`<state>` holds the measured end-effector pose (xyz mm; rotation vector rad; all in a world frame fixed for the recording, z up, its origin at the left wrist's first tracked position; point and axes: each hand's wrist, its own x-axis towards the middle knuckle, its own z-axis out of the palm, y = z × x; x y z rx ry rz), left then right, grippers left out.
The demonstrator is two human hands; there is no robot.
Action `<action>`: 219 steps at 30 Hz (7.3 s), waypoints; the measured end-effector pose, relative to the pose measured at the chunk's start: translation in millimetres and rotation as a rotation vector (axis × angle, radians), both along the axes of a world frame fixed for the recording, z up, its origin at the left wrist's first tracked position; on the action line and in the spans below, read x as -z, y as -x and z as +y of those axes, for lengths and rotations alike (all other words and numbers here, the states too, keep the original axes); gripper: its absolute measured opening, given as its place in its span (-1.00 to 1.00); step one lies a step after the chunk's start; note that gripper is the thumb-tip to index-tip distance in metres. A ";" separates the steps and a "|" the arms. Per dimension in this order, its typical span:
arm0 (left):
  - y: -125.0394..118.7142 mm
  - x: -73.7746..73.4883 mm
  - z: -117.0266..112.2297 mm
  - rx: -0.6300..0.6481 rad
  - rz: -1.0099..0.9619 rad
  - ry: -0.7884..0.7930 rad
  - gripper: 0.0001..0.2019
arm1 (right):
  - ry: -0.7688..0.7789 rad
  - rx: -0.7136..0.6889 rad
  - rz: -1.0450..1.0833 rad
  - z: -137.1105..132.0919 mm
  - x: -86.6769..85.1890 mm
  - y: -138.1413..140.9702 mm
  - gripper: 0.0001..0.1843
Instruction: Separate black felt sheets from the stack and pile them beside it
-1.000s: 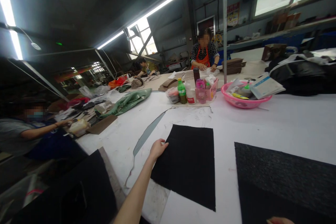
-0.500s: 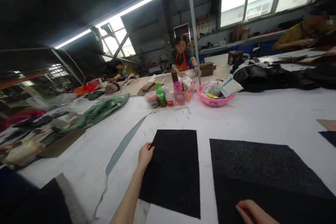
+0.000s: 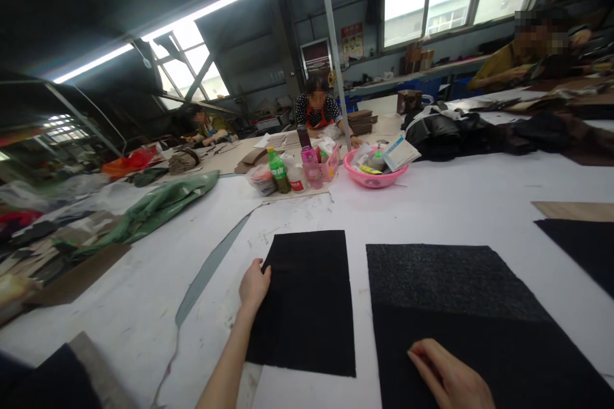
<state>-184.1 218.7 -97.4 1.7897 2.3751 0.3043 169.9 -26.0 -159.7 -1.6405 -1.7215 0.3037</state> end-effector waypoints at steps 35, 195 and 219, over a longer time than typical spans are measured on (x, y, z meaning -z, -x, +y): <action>-192.6 0.2 -140.0 1.013 -0.087 -0.137 -0.93 | 0.035 -0.107 -0.420 56.6 -53.7 -27.2 -0.89; -172.9 2.8 -157.6 0.741 -0.798 0.490 -0.26 | 0.464 0.526 -0.017 -140.1 -40.4 -192.4 -0.49; -177.6 -8.8 -160.2 0.826 -0.328 0.438 -0.23 | 0.189 -0.021 -0.315 14.3 -70.6 -39.3 -0.87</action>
